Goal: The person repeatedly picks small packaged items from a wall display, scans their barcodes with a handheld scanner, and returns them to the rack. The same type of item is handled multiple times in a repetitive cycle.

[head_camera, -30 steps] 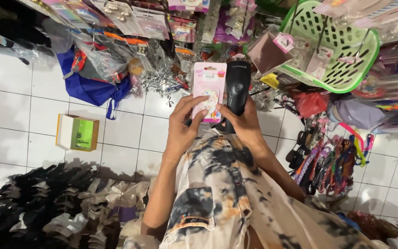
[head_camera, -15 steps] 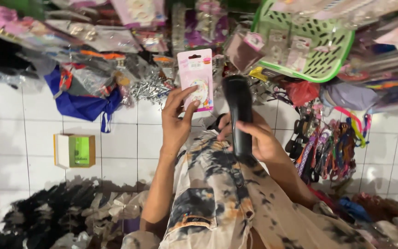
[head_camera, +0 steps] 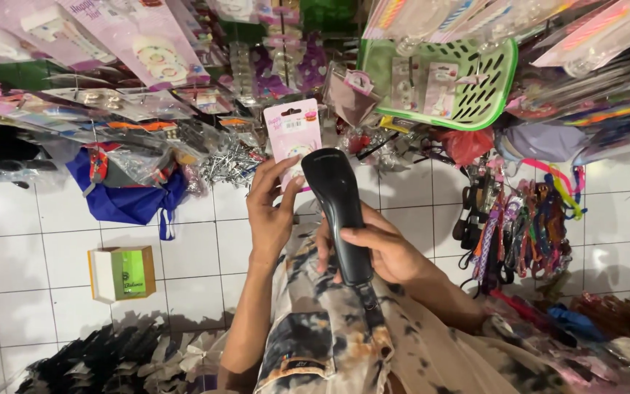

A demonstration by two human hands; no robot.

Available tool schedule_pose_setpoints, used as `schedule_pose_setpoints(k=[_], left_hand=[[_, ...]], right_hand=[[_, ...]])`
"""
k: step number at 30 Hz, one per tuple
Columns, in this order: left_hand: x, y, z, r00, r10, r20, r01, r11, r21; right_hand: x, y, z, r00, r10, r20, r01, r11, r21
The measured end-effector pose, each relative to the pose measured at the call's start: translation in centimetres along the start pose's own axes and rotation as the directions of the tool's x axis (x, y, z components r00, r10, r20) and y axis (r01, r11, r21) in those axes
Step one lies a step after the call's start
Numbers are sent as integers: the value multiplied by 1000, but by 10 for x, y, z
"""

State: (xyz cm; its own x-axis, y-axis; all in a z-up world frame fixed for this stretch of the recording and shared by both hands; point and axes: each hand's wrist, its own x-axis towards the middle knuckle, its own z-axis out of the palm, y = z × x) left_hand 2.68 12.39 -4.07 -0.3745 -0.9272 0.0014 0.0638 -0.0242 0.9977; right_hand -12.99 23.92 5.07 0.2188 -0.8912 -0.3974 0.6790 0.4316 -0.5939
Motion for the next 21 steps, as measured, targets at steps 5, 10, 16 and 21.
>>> schedule_pose_setpoints(k=[5,10,16,21], left_hand=[[-4,2,4,1000,24,-14,-24,1000,-8],[-2,-3,5,998,51,-32,-50,998,36],[-11,5,6,997,7,-82,2,994,109],[-10,5,6,994,68,-82,-66,997,29]], right_hand=[[-2,0,1,1000,-14,16,14,1000,-7],[1,4,2,999,-1,37,1,1000,4],[-9,2,16,995,44,86,-44,999,-10],[-12,-2,24,992,-13,123,10,1000,23]])
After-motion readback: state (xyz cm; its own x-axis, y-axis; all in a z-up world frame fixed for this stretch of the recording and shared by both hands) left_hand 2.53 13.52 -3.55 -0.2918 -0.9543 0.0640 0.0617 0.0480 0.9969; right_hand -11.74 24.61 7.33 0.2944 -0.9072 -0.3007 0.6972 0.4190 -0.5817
